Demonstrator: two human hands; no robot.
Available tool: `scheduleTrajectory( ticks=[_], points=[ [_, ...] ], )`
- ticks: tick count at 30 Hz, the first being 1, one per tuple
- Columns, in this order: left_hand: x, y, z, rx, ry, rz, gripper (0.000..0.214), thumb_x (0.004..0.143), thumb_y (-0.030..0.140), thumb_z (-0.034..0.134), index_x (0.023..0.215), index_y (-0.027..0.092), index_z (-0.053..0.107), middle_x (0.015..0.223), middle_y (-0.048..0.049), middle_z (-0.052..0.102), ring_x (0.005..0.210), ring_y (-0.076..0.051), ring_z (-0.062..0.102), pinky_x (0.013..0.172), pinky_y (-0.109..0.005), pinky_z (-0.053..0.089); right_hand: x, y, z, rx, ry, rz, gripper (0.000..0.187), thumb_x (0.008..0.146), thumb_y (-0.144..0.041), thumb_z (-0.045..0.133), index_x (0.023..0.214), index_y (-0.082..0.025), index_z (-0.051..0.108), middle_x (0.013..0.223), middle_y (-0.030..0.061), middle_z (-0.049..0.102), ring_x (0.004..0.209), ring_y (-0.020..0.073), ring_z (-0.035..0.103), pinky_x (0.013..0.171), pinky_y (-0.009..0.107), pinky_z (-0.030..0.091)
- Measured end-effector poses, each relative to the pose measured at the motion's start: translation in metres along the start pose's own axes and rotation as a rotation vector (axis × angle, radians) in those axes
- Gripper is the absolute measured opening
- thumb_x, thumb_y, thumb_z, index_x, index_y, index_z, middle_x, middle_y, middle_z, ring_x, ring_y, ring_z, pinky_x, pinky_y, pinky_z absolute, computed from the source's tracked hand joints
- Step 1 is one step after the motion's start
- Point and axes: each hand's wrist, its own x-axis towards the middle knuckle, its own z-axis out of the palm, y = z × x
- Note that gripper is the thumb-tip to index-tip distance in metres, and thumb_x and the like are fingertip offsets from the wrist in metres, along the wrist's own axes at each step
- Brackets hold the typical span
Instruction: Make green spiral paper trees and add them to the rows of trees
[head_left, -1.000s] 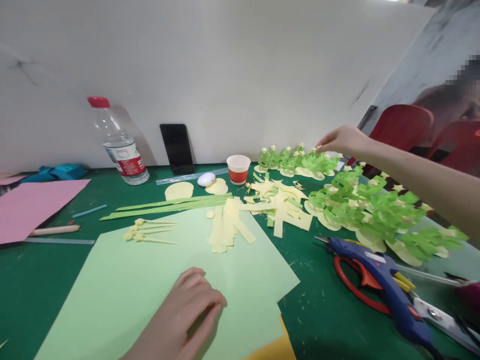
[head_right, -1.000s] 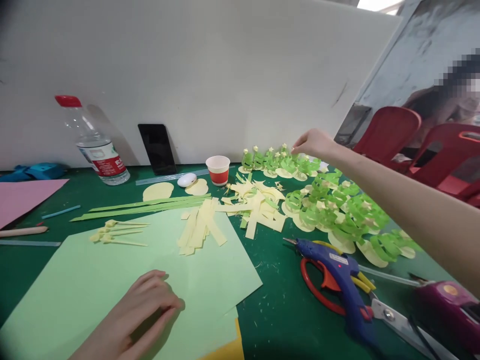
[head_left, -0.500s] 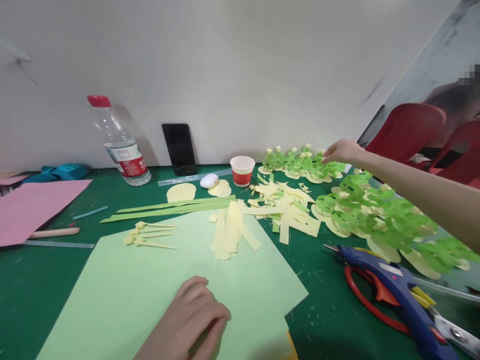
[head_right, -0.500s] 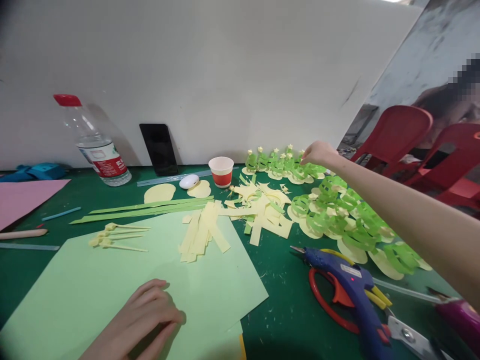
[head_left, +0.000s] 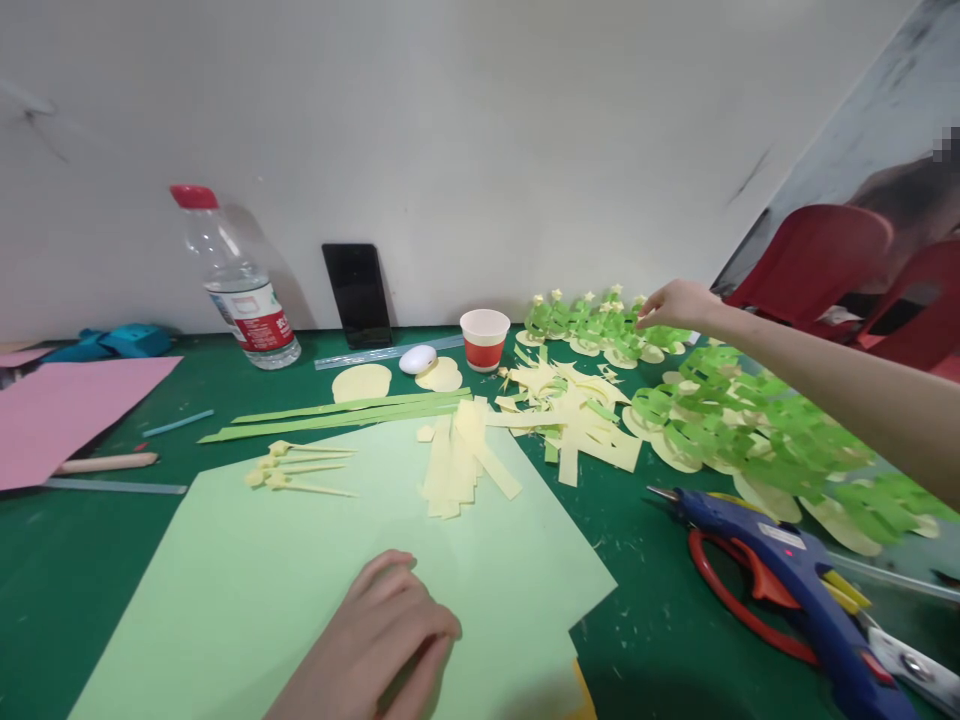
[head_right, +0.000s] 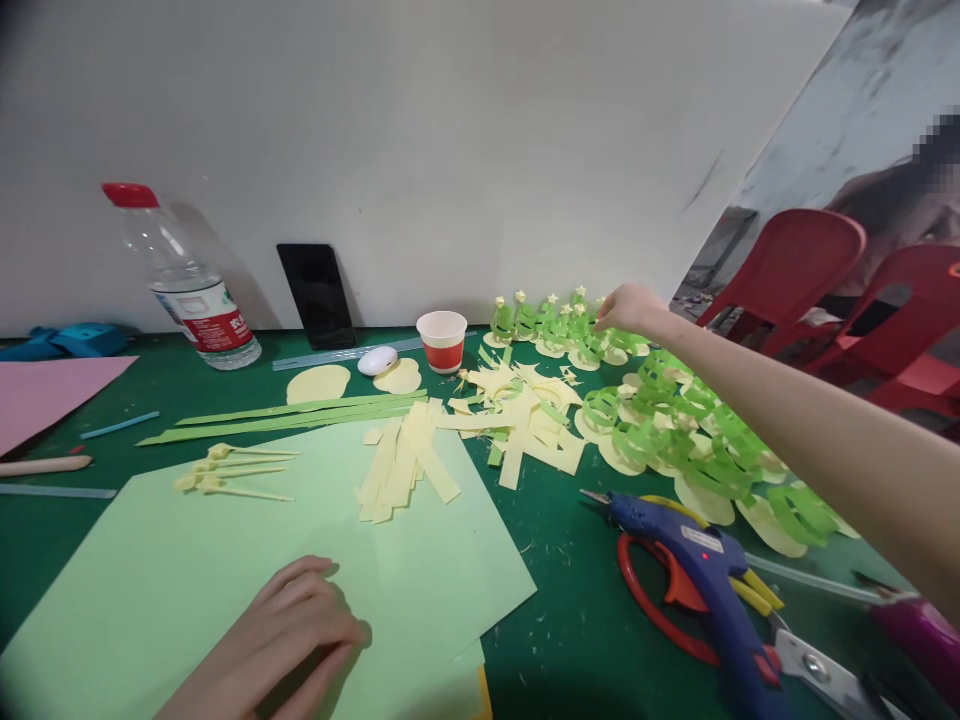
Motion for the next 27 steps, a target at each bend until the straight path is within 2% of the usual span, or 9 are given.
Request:
scheduleTrajectory(
  ticks=[10,18,21,23,26,27],
  points=[
    [0.0,-0.001,-0.001,-0.006,-0.029,0.0,0.013,0.085,0.018,0.041,0.081,0.02,0.053,0.068,0.0014,0.056,0.067,-0.013,0.05,0.089,-0.033,0.038,-0.007,0.0,-0.018,0.065,0.009,0.025,0.033,0.088,-0.035,0.041,0.108,-0.013,0.054,0.109,0.0075,0.055,0.094,0.0183,0.056,0.079,0.038,0.046],
    [-0.001,0.002,0.004,-0.078,0.014,-0.056,0.019,0.088,0.018,0.035,0.08,0.021,0.052,0.068,0.0023,0.053,0.066,-0.013,0.049,0.091,-0.036,0.034,-0.033,-0.012,-0.036,0.151,0.104,0.071,0.027,0.085,-0.031,0.048,0.106,-0.015,0.054,0.108,0.0072,0.056,0.092,0.0166,0.056,0.078,0.037,0.047],
    [-0.002,0.001,0.003,-0.085,0.013,-0.062,0.02,0.088,0.018,0.034,0.08,0.021,0.052,0.069,0.0022,0.053,0.066,-0.013,0.049,0.091,-0.036,0.034,-0.059,-0.03,-0.054,0.21,0.209,0.063,0.026,0.083,-0.035,0.05,0.097,-0.014,0.058,0.096,0.0059,0.059,0.082,0.0138,0.056,0.072,0.033,0.047],
    [-0.002,0.001,0.003,-0.087,0.004,-0.04,0.02,0.087,0.017,0.034,0.081,0.021,0.053,0.07,0.0018,0.054,0.067,-0.013,0.049,0.089,-0.035,0.035,-0.086,-0.046,-0.069,0.254,0.307,0.043,0.032,0.082,-0.04,0.049,0.094,-0.014,0.062,0.088,0.0072,0.06,0.071,0.0117,0.052,0.065,0.029,0.042],
    [-0.002,0.001,0.001,-0.1,-0.006,-0.023,0.021,0.087,0.017,0.034,0.081,0.021,0.054,0.07,0.0009,0.054,0.069,-0.014,0.048,0.082,-0.033,0.039,-0.136,-0.074,-0.082,0.312,0.401,-0.03,0.034,0.079,-0.046,0.049,0.092,-0.018,0.065,0.075,0.0025,0.058,0.057,0.006,0.044,0.057,0.027,0.035],
    [-0.002,0.002,0.0,-0.109,-0.002,-0.025,0.021,0.087,0.017,0.034,0.081,0.02,0.054,0.07,0.0005,0.055,0.069,-0.014,0.048,0.078,-0.031,0.04,-0.152,-0.085,-0.082,0.349,0.385,-0.111,0.031,0.078,-0.043,0.052,0.088,-0.017,0.066,0.069,0.0017,0.057,0.054,0.0053,0.043,0.055,0.026,0.034]
  ],
)
